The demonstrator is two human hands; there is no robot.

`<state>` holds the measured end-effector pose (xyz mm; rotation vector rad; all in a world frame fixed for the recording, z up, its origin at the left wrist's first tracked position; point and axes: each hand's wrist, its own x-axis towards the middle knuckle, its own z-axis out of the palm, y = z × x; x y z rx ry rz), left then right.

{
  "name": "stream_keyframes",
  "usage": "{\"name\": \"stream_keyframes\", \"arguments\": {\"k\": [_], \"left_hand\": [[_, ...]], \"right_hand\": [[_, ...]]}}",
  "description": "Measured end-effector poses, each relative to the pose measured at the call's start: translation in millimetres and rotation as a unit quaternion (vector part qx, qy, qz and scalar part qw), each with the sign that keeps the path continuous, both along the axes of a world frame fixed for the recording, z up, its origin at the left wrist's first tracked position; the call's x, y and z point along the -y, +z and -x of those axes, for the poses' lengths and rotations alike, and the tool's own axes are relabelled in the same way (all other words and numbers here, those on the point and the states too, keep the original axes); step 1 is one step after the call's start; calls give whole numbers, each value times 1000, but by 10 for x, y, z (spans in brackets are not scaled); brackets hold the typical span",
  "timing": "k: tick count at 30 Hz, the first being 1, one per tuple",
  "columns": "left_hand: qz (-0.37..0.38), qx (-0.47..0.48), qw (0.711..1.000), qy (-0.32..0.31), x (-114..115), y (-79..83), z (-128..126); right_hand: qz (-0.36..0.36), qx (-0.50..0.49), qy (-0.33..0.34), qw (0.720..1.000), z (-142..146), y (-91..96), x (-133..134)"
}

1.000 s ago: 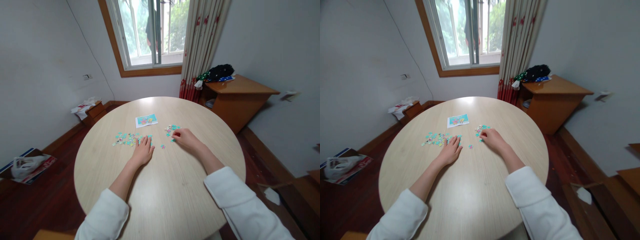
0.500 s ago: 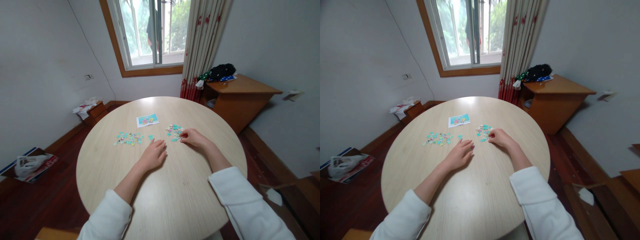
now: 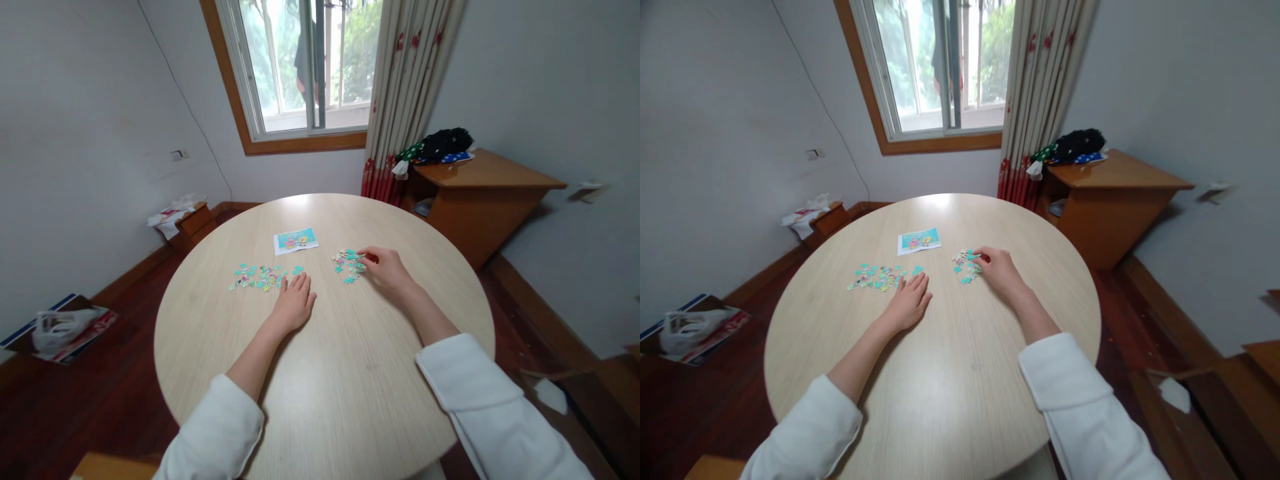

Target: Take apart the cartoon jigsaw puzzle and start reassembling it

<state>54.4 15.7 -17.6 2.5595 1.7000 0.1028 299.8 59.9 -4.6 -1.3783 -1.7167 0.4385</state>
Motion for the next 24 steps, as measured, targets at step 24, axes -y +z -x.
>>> {"name": "stream_keyframes", "arguments": {"k": [24], "left_hand": [[-32, 166, 979, -116, -41, -19, 26]], "right_hand": [[-22, -15, 84, 996, 335, -143, 54]]}}
